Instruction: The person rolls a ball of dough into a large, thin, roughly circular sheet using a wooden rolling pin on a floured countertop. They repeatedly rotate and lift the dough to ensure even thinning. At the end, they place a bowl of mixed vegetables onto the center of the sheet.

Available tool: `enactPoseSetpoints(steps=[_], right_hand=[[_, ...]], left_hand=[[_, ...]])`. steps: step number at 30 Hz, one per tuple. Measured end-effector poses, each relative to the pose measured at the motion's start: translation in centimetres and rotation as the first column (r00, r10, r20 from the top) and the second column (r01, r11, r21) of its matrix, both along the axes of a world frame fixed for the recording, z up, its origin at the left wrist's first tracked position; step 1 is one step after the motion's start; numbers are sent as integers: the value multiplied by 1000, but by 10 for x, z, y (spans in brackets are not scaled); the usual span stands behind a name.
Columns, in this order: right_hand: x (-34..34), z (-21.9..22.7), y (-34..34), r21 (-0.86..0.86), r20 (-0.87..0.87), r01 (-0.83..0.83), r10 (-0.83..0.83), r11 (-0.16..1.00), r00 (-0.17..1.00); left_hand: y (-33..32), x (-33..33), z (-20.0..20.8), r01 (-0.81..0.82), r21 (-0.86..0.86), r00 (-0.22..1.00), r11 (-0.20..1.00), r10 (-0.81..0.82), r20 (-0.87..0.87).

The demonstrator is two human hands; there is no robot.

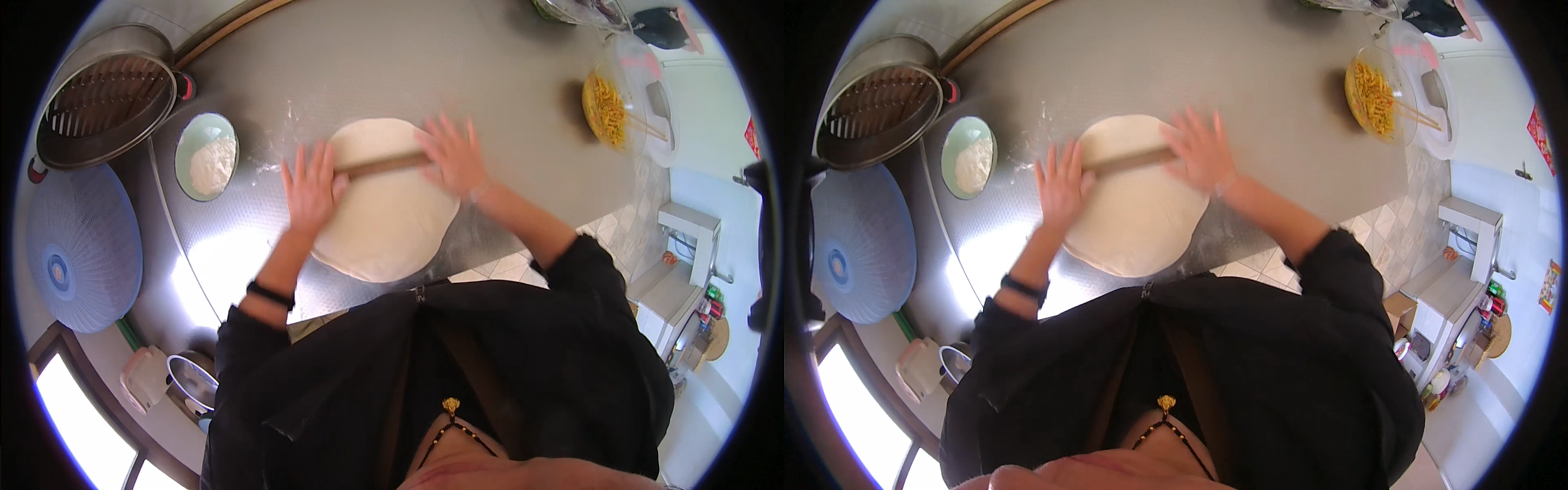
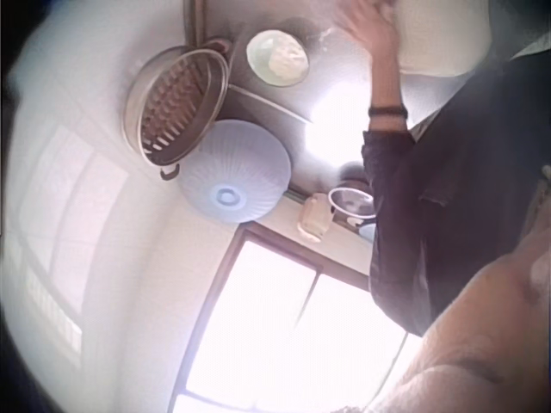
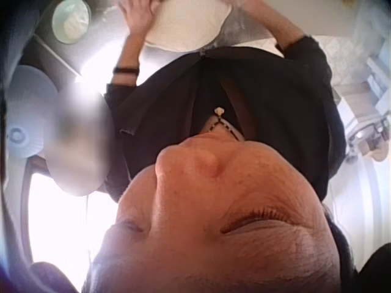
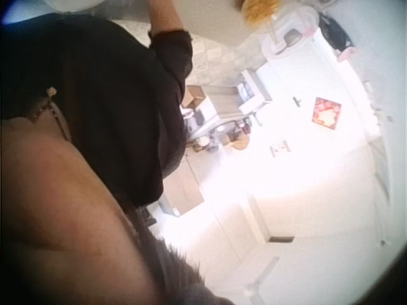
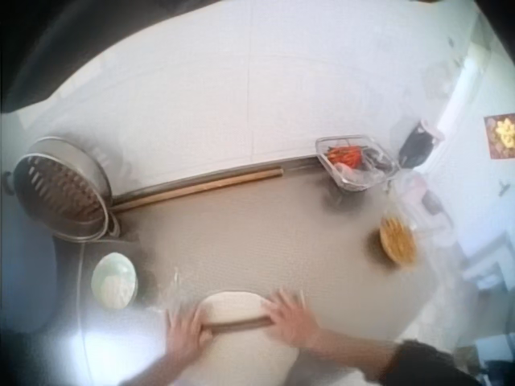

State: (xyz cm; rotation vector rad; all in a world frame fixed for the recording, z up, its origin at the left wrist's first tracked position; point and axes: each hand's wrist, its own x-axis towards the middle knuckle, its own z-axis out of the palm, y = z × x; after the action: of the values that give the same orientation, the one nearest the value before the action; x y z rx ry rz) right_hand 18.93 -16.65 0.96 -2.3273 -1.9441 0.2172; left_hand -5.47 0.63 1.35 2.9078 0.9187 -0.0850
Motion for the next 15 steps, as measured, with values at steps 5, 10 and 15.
enactPoseSetpoints(steps=[5, 10, 15], right_hand=[[6, 2, 18, 103, 2, -42, 42, 994, 999], [87, -33, 154, 239, 11, 351, -364, 905, 931], [30, -26, 91, 16, -31, 74, -74, 997, 997]], left_hand=[[11, 10, -1, -81, 4, 997, 997, 81, 13], [149, 106, -18, -199, 186, 897, 962, 102, 431], [83, 46, -12, 80, 181, 972, 980, -116, 204]])
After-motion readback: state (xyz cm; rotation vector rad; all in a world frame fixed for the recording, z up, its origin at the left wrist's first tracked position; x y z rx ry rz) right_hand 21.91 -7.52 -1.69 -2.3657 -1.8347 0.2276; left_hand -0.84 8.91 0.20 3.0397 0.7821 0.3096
